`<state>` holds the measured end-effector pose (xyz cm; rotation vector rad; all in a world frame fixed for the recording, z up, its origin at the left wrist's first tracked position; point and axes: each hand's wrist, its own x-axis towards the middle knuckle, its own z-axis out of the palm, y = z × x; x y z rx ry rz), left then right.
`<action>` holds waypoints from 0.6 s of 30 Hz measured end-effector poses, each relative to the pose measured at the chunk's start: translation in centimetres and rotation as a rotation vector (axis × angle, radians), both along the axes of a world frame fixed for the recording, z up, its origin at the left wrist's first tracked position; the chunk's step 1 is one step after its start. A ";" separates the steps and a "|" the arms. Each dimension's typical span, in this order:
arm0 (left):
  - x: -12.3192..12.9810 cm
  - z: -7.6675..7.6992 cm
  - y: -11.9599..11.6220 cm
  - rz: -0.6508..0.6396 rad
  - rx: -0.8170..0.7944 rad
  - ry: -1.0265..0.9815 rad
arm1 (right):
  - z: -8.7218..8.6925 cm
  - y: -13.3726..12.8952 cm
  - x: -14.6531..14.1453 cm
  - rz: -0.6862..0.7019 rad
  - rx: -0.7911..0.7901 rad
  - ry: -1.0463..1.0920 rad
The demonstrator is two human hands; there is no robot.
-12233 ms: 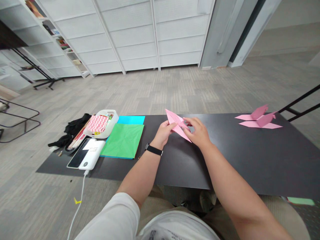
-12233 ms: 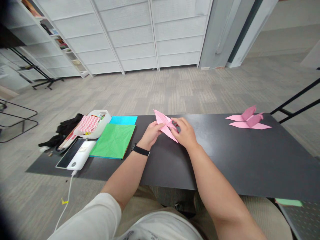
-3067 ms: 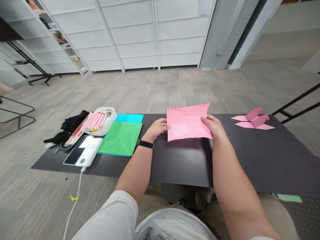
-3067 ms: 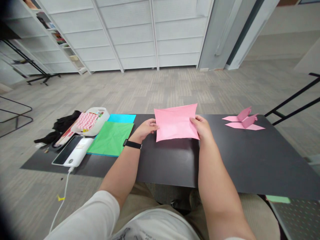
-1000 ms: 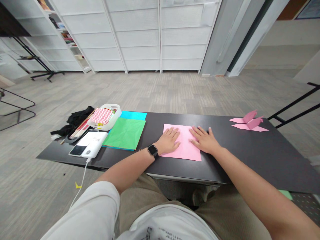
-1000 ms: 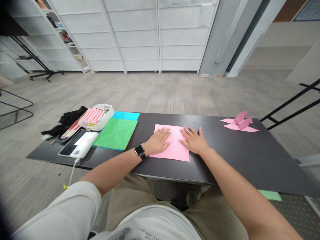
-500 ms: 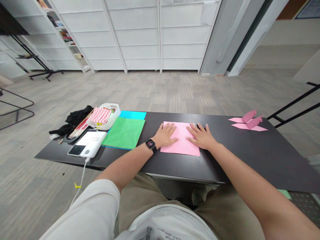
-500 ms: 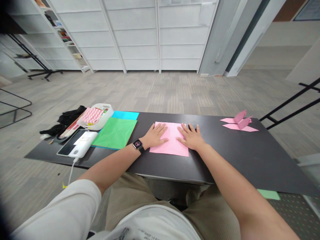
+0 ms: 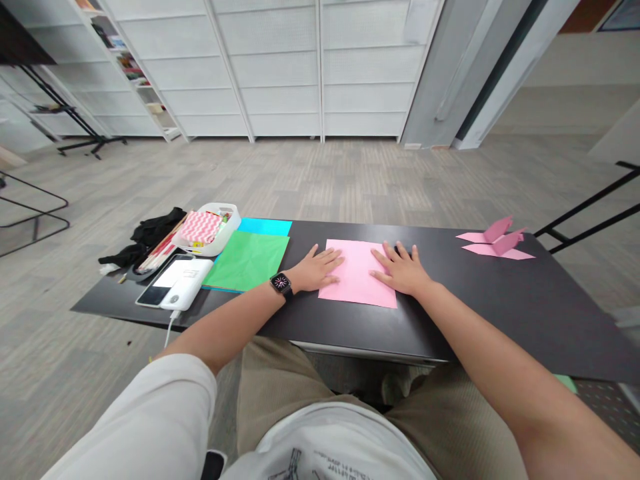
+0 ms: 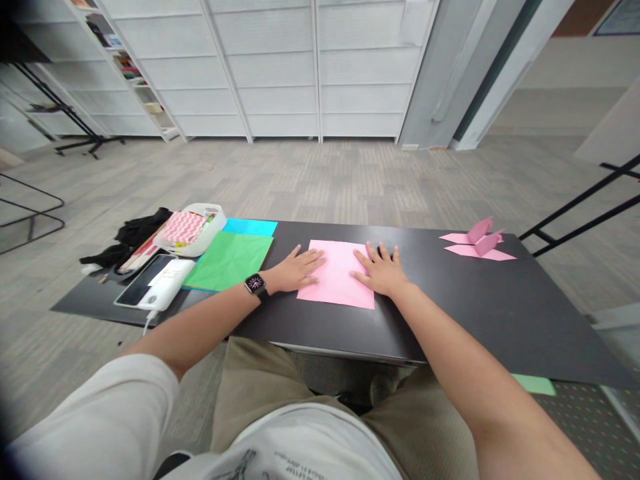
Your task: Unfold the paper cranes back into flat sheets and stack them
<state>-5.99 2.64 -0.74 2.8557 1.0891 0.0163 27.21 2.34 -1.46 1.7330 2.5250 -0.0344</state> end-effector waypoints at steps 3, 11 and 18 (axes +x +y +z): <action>-2.3 0.4 0.2 0.055 -0.023 0.069 | -0.1 0.0 0.1 -0.002 -0.006 0.009; -2.4 2.7 -1.7 -0.026 0.081 0.002 | -0.5 0.3 0.1 -0.004 -0.010 0.015; -3.4 0.7 -5.2 0.084 0.030 0.060 | -0.1 0.1 -0.1 -0.004 -0.031 -0.005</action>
